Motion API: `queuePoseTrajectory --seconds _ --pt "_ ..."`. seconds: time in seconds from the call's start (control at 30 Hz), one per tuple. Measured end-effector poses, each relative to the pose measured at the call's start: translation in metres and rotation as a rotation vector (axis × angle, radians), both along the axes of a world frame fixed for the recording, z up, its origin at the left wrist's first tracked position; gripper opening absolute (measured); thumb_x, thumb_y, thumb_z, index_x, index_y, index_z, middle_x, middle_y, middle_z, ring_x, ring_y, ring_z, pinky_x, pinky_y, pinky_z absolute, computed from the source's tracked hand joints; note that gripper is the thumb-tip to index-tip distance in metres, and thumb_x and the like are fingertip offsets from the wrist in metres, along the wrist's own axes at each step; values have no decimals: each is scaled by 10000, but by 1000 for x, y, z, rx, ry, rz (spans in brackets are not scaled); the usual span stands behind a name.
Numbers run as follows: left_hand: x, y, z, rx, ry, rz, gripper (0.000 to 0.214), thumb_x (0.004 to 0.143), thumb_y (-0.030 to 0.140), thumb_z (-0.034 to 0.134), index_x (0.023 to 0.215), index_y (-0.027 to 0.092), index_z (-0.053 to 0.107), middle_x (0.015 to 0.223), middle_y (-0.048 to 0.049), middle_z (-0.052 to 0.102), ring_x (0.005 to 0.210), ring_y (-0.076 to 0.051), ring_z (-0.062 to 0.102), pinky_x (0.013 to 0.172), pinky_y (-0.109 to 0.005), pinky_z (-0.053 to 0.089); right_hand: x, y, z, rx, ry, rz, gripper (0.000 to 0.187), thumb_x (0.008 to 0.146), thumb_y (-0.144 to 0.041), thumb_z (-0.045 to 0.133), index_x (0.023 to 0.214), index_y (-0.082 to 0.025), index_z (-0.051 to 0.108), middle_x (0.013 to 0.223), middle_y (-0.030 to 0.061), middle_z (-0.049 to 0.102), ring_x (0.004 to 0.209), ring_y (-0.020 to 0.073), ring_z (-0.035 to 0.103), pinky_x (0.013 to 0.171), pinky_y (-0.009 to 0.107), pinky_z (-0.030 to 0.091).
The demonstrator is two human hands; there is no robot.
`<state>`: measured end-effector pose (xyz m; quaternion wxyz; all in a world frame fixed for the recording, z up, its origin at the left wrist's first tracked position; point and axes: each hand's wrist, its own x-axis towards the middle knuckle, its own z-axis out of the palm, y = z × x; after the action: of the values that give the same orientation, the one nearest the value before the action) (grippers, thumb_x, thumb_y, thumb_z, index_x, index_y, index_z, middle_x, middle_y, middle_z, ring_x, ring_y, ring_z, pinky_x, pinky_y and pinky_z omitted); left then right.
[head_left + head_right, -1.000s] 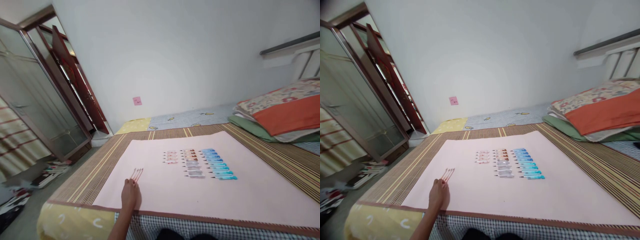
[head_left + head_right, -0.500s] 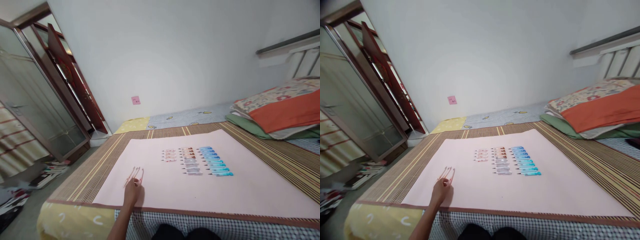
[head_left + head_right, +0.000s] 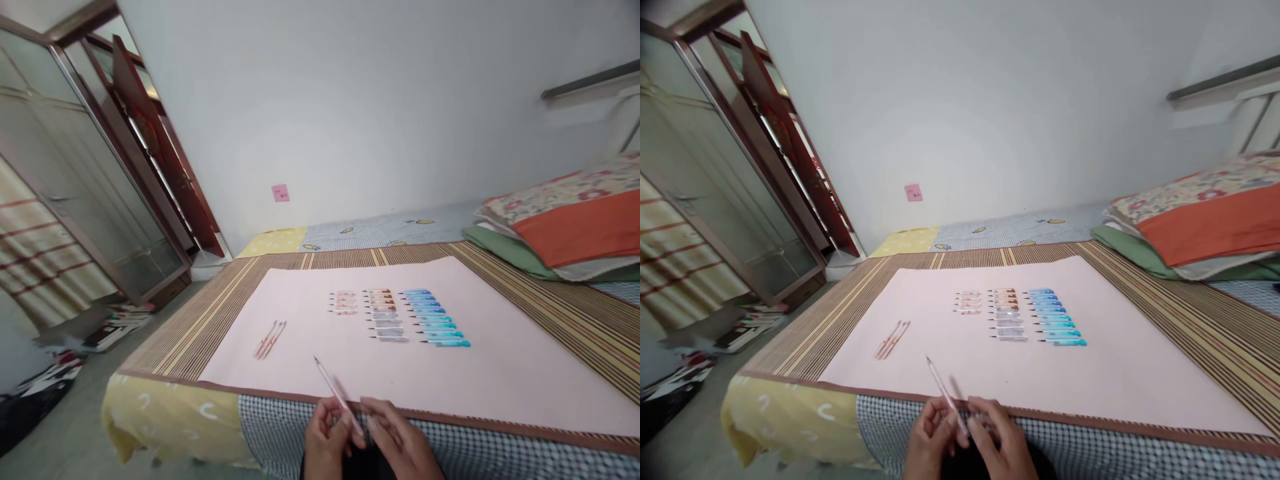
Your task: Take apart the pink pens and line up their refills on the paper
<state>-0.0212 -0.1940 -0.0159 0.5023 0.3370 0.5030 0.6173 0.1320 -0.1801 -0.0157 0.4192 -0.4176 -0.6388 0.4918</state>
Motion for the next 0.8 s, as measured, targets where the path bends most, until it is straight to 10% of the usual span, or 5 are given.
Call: queuePoseTrajectory --seconds 0.17,0.4,0.57,0.8 --pt "14 -13 1 68 113 -30 507 730 619 828 888 164 669 752 -30 673 543 -89 529 478 -188 380 -22 14 32 63 28 123 409 976 -560 542 1072 -229 763 1040 93 775 987 241 724 881 326 561" --pt "-8 -16 34 -42 87 -396 608 694 657 834 987 138 712 806 -82 727 687 -182 706 590 -236 473 2 4 34 94 -17 51 357 994 -520 536 1022 -244 762 996 61 781 953 226 717 868 291 540" --pt "-21 -13 64 -51 -82 -158 566 703 569 877 1044 154 699 611 29 614 504 -83 544 521 -200 358 17 -3 49 144 -110 67 283 986 -438 551 971 -261 771 958 46 779 902 220 709 827 289 529" --pt "-17 -21 73 -4 -102 -165 394 711 458 899 888 149 728 693 -21 685 635 -123 607 632 -235 446 27 1 56 1 101 -123 281 785 -473 789 943 -241 777 849 51 763 792 231 697 718 306 540"
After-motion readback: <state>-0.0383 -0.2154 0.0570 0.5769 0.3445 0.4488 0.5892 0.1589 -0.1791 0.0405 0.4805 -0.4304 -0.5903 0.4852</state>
